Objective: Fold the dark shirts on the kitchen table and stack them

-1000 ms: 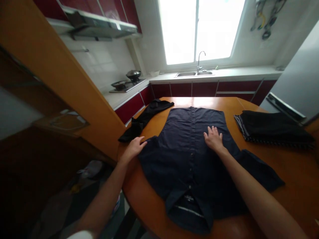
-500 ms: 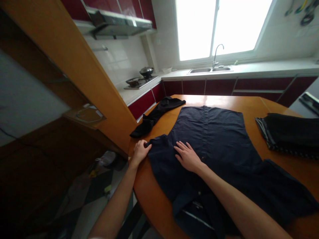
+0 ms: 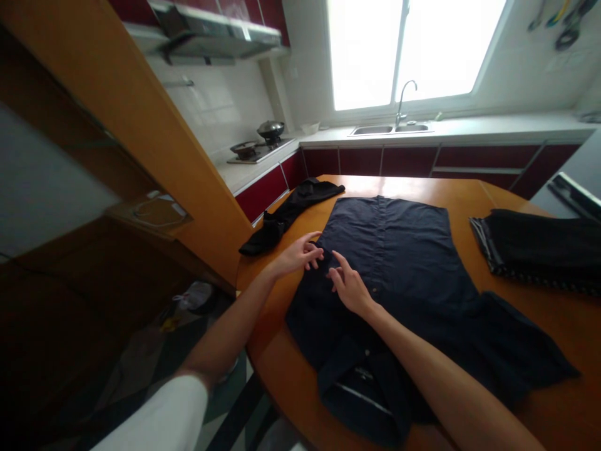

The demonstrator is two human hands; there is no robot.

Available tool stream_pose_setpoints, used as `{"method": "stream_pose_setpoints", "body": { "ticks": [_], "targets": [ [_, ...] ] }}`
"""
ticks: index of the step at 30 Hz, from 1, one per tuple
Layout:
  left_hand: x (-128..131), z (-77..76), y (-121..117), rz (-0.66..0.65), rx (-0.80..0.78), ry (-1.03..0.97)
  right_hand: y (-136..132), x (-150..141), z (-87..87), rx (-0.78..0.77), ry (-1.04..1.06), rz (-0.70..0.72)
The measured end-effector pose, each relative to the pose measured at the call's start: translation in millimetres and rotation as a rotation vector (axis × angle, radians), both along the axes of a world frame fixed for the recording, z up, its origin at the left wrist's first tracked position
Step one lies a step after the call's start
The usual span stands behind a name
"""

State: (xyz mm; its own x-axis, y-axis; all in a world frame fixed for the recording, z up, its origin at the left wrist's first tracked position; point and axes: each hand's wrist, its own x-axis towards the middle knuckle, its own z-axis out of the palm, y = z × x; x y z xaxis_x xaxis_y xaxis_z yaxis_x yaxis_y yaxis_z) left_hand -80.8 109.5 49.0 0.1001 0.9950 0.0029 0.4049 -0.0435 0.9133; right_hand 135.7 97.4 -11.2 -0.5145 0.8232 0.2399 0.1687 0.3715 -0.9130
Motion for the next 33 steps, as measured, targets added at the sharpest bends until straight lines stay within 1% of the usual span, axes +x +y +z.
{"method": "stream_pose_setpoints", "body": {
  "ticks": [1, 2, 4, 6, 8, 10, 11, 14, 16, 17, 20, 21, 23, 26, 28, 30, 33],
  "targets": [
    [3, -1.1, 10, -0.052, -0.010, -0.005, 0, -1, -0.5, -0.036, 0.017, -0.010],
    [4, -4.2, 19, -0.066, 0.013, 0.005, 1, -1, -1.6, -0.062, 0.032, -0.027],
    [-1, -15.5, 36, -0.006, 0.117, 0.057, 4, -3, -5.4, -0.086, 0.039, -0.066],
    [-13, -30.8, 48, 0.083, 0.219, 0.122, 7, -4, -10.1, -0.089, 0.016, -0.095],
    [-28, -44.9, 52, 0.125, 0.265, 0.183, 9, -5, -13.3, -0.075, -0.035, -0.098],
    [-43, -53.4, 52, 0.106, 0.266, 0.246, 9, -6, -13.2, -0.025, -0.059, -0.093],
    [-50, -55.0, 50, 0.079, 0.262, 0.277, 8, -7, -11.7, 0.018, -0.055, -0.095],
    [-61, -52.2, 45, -0.056, 0.238, 0.354, 3, -8, -3.9, 0.170, -0.014, -0.145],
    [-63, -48.4, 43, -0.140, 0.216, 0.426, 0, -8, 0.6, 0.229, -0.010, -0.183],
    [-62, -47.1, 42, -0.154, 0.206, 0.472, -1, -7, 1.9, 0.239, -0.015, -0.200],
    [-60, -46.1, 41, -0.105, 0.177, 0.607, -3, -5, 2.5, 0.209, -0.083, -0.234],
    [-59, -46.6, 41, -0.084, 0.164, 0.636, -3, -4, 2.4, 0.191, -0.143, -0.240],
    [-58, -47.6, 40, -0.040, 0.146, 0.675, -5, -1, 3.0, 0.178, -0.331, -0.226],
    [-52, -46.9, 39, 0.037, 0.194, 0.699, -11, 2, 7.7, 0.259, -0.629, -0.197],
    [-44, -43.6, 36, 0.061, 0.278, 0.682, -16, 3, 12.6, 0.346, -0.742, -0.221],
    [-33, -38.6, 31, 0.035, 0.359, 0.647, -18, 4, 17.2, 0.414, -0.788, -0.272],
    [-17, -32.8, 16, -0.044, 0.414, 0.608, -17, 5, 19.6, 0.499, -0.746, -0.325]
  ]
}}
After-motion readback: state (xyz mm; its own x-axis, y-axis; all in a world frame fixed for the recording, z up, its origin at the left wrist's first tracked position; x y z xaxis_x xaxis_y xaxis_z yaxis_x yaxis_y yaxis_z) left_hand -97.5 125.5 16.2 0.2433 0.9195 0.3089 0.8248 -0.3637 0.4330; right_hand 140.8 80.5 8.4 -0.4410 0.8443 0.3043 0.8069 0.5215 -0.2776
